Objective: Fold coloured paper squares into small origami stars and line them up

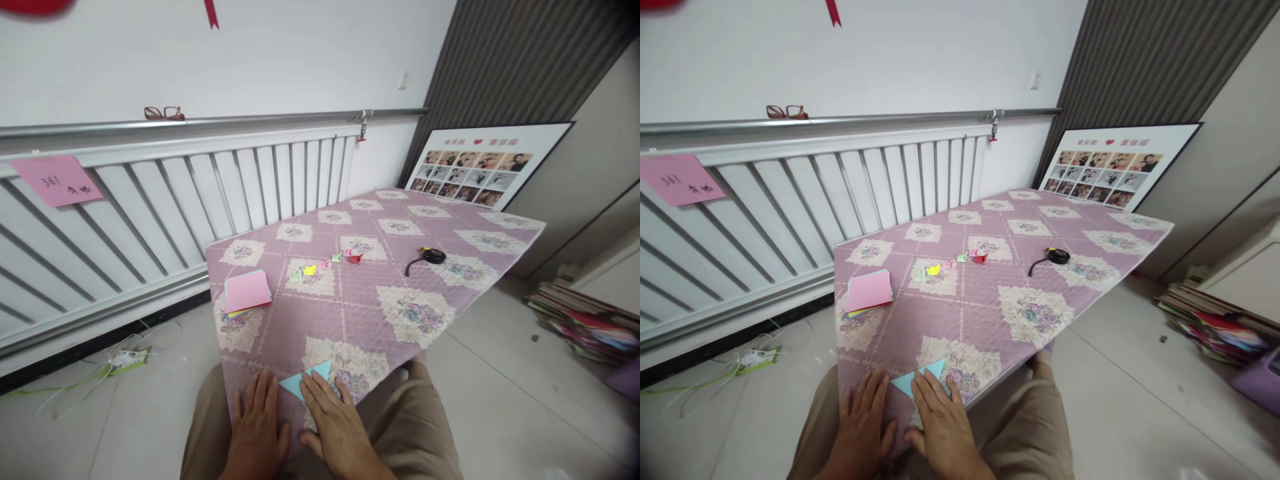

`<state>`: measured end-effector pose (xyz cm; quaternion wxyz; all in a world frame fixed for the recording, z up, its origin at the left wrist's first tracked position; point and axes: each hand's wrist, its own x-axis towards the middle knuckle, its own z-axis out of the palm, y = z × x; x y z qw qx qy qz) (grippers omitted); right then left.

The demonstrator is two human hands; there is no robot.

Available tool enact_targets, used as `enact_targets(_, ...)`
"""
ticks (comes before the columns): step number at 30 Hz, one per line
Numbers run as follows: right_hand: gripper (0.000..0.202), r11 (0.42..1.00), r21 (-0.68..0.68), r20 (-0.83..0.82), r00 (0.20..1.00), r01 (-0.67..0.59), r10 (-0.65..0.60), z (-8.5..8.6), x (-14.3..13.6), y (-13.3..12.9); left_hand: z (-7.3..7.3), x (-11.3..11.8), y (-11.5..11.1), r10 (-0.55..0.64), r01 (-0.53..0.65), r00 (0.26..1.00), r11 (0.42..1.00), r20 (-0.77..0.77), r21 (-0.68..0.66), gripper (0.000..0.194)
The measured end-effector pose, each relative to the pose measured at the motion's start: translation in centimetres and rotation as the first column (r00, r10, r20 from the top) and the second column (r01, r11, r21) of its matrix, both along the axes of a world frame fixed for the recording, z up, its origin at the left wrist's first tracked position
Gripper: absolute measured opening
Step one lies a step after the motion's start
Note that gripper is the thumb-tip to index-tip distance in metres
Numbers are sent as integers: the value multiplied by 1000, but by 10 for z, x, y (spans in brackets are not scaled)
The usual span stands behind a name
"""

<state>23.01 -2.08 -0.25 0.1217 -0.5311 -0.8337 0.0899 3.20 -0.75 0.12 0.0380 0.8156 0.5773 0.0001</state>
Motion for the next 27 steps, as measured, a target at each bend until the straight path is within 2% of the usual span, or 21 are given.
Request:
enact_targets(2, 74, 1000, -16, -9, 1000, 3, -3, -1, -1, 0, -8, 1, -1, -89, 86, 995, 994, 43, 70, 65)
enact_targets(5, 74, 999, -41, -20, 1000, 3, -3, -2, -1, 1, -16, 4, -2, -215, 206, 971, 974, 101, 92, 58)
enact_targets(9, 79, 1000, -8, -14, 1000, -26, 26, -9, 6, -3, -17, 6, -1, -207, 197, 968, 977, 138, 82, 55)
enact_targets(14, 78, 994, 96, 23, 998, -55, 54, -19, 29, -22, -13, 6, -3, -200, 191, 965, 979, 169, 70, 55)
enact_targets(17, 71, 987, 150, 30, 998, -53, 49, -23, 42, -31, -8, 6, -3, -191, 189, 963, 982, 191, 28, 55)
enact_targets(19, 59, 978, 204, 4, 999, -33, 33, -24, 46, -30, -6, 7, -3, -188, 191, 960, 982, 209, 5, 55)
enact_targets(22, 45, 959, 269, -94, 994, 85, -62, -18, 40, -17, -4, 7, -4, -186, 186, 954, 982, 234, 20, 57)
enact_targets(24, 50, 949, 253, -160, 976, 186, -148, -9, 28, -2, -4, 7, -4, -188, 181, 951, 982, 244, 52, 57)
enact_targets(27, 66, 971, 108, -143, 970, 214, -198, 11, 9, 24, -5, 7, -3, -209, 194, 945, 977, 252, 84, 57)
